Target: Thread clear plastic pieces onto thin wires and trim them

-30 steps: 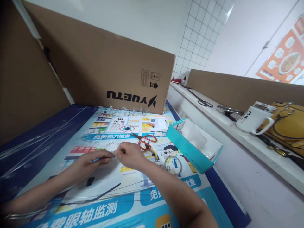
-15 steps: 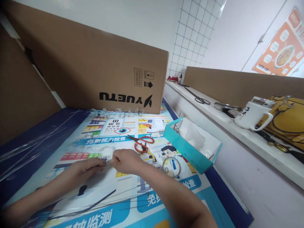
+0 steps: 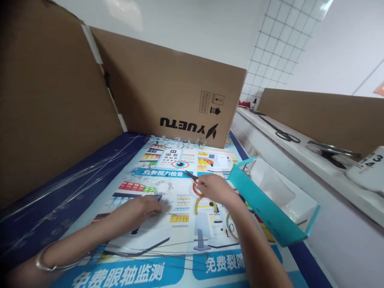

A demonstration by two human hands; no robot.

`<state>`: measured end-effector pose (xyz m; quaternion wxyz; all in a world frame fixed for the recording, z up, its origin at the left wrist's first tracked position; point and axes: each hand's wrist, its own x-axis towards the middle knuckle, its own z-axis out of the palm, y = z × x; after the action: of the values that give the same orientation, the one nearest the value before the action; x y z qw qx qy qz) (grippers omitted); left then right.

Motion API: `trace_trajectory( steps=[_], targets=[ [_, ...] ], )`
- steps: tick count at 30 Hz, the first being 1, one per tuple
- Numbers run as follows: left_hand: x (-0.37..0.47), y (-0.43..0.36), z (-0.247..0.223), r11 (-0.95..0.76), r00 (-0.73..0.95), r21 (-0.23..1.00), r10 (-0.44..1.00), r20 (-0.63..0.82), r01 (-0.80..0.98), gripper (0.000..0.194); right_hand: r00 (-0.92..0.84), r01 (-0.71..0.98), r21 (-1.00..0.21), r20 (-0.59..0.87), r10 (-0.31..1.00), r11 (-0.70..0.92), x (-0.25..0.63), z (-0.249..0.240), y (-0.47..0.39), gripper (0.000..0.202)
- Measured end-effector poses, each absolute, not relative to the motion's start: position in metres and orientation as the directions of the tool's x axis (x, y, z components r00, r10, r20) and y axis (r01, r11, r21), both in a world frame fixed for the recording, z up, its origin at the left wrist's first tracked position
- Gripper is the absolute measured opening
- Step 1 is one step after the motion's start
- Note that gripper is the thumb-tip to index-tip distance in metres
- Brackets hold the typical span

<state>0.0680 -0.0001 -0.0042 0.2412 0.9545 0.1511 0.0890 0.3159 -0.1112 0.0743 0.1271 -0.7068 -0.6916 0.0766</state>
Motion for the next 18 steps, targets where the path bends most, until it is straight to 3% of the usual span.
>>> trace_trajectory(
  steps=[4,9,18],
  targets=[
    [0.068,-0.003,-0.005,-0.888,0.935,0.412,0.302,0.185,0.205,0.021,0.091,0.978,-0.186,-0.021,0.996,-0.093,0.324,0.077,-0.112,0.021],
    [0.069,-0.007,-0.004,-0.939,0.948,0.272,0.262,0.179,0.208,0.021,-0.032,0.996,-0.092,-0.118,0.993,0.021,0.294,0.049,-0.101,0.016],
    [0.067,-0.006,-0.010,-0.944,0.944,0.226,0.282,0.169,0.242,0.017,-0.003,0.996,0.089,-0.147,0.989,0.016,0.265,0.022,-0.095,0.017]
  ],
)
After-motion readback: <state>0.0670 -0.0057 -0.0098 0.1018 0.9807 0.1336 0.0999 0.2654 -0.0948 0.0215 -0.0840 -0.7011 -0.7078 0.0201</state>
